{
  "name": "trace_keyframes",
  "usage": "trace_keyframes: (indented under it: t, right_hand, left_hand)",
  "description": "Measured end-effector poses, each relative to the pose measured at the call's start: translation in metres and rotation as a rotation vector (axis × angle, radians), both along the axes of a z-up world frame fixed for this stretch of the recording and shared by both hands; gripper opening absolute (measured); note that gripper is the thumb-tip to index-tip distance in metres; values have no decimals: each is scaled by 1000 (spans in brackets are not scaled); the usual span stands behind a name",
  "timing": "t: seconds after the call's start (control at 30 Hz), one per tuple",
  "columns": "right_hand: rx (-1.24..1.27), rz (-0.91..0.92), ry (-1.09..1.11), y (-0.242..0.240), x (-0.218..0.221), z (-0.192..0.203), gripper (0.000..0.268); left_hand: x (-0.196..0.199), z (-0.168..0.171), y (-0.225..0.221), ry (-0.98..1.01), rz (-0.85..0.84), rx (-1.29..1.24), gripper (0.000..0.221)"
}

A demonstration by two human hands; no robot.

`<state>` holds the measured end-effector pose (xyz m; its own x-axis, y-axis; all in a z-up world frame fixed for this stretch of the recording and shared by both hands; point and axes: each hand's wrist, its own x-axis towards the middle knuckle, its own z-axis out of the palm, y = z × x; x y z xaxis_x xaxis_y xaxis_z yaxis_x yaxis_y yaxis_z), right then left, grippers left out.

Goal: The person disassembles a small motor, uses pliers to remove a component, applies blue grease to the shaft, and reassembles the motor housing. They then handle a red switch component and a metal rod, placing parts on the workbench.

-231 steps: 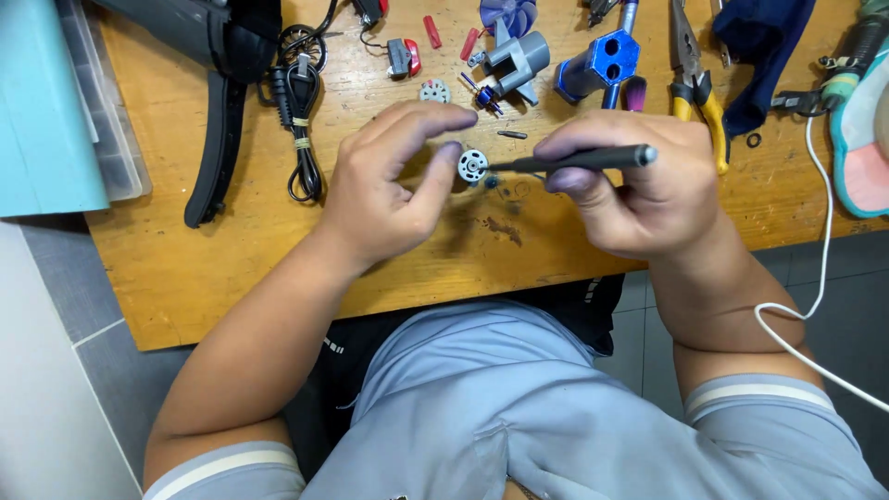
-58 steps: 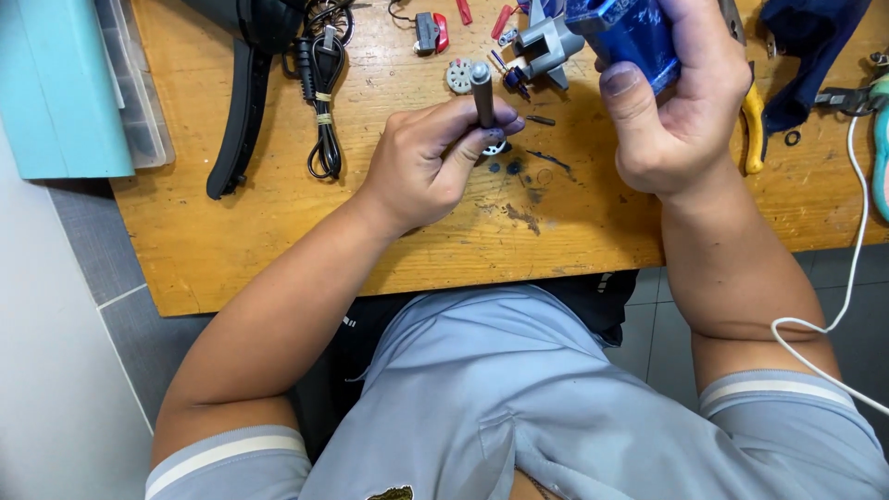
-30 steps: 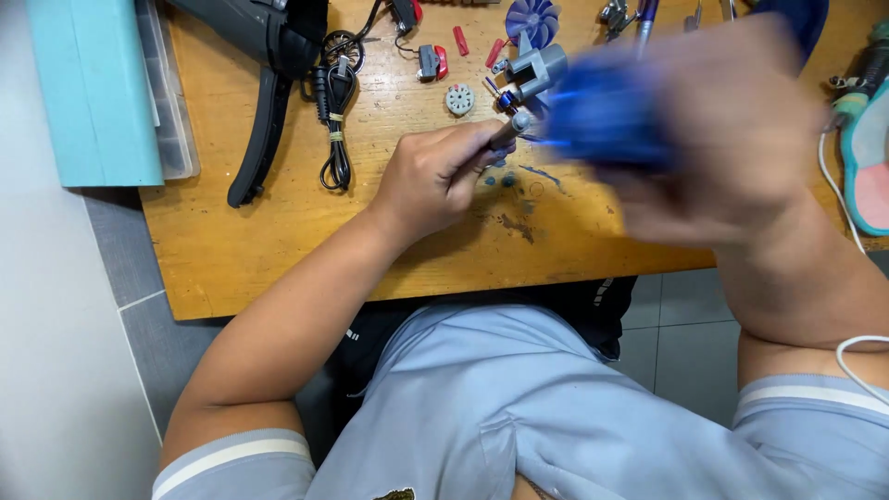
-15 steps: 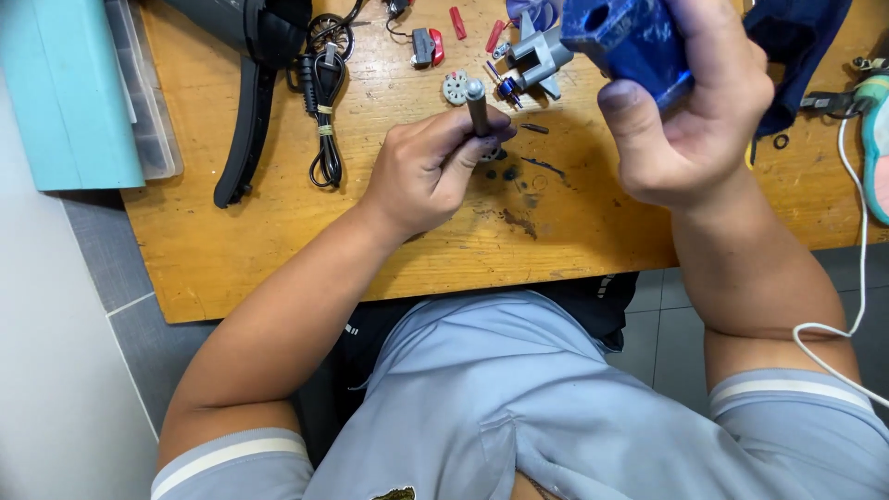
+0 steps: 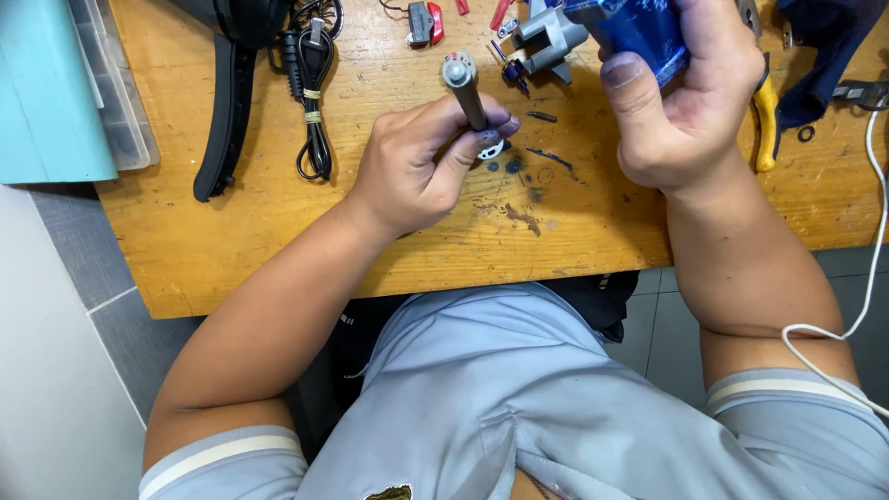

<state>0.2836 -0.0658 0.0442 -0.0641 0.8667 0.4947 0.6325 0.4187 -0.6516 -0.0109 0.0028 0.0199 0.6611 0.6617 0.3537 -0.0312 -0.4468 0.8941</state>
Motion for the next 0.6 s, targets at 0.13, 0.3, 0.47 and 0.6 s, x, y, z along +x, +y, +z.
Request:
trace_keyframes:
  t: [0.13, 0.3, 0.47, 0.6]
  right_hand:
    - [12, -10, -48, -2, 4, -4, 53]
    - [19, 4, -57, -1, 6, -8, 54]
    - [27, -5, -76, -2, 10, -13, 55]
    - [38, -1, -75, -2, 10, -14, 54]
  left_hand:
    - [0, 1, 0, 13, -27, -5, 18]
    - [0, 0, 1, 17, -33, 30, 17]
    - [0, -1, 2, 29, -35, 44, 15]
    - [1, 2, 2, 40, -39, 67, 15]
